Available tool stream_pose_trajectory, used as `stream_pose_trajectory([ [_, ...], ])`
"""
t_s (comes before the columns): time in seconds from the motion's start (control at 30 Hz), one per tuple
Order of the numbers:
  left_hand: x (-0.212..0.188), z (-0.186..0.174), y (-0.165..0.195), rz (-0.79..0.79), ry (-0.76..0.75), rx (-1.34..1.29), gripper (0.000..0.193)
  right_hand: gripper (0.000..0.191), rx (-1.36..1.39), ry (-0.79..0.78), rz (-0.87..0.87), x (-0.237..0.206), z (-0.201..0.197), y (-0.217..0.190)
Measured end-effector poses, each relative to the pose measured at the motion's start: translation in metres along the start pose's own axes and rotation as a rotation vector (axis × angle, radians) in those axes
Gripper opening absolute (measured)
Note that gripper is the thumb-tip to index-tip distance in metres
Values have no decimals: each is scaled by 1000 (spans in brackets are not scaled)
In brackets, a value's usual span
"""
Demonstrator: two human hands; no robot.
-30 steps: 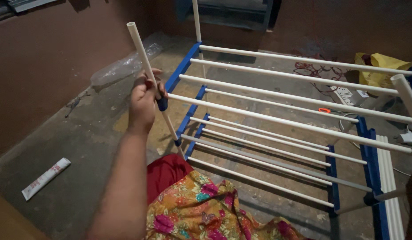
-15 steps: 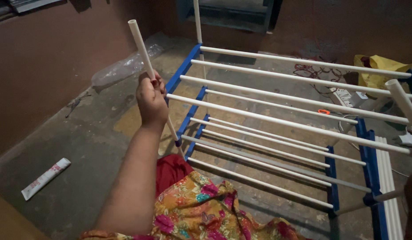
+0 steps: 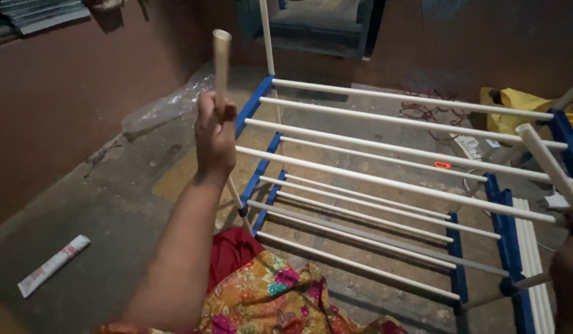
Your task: The person sits on the floor and takes apart a foldable clothes drying rack by pulling white tubes out of blue plastic end joints, then reattaches the tubes to the joints to rebuild the rack frame sections.
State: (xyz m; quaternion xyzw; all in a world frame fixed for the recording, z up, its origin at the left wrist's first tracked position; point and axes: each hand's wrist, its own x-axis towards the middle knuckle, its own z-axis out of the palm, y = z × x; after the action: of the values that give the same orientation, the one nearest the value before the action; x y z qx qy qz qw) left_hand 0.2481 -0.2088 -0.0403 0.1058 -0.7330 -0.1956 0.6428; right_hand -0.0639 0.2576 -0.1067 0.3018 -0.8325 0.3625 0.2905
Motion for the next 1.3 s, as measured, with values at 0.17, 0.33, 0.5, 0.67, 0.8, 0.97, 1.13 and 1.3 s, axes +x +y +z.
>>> stream_pose_trajectory([
  [0.17,62,28,-7,-195,-43,49,50,20,-26,-4,0,-2,0,1],
  [0.33,129,97,-56,-454,40,-28,36,20,-55,-2,18,-2,-3,-1],
  [0.5,146,144,-130,-477,95,362,8,20,-91,3,7,1,-6,-5],
  [0.67,143,164,-159,-614,-77,350,31,34,-42,24,-111,8,-12,-10],
  [0.8,147,171,-160,-682,-164,377,28,39,-55,22,-107,15,-13,-20],
  [0.97,148,170,-162,-733,-267,305,23,36,-98,23,-11,13,-6,-26],
  [1.13,144,167,-179,-725,-366,150,19,29,-52,78,-138,16,3,-14],
  [1.3,134,157,-191,-696,-401,-95,11,23,-101,50,-91,11,1,-6],
])
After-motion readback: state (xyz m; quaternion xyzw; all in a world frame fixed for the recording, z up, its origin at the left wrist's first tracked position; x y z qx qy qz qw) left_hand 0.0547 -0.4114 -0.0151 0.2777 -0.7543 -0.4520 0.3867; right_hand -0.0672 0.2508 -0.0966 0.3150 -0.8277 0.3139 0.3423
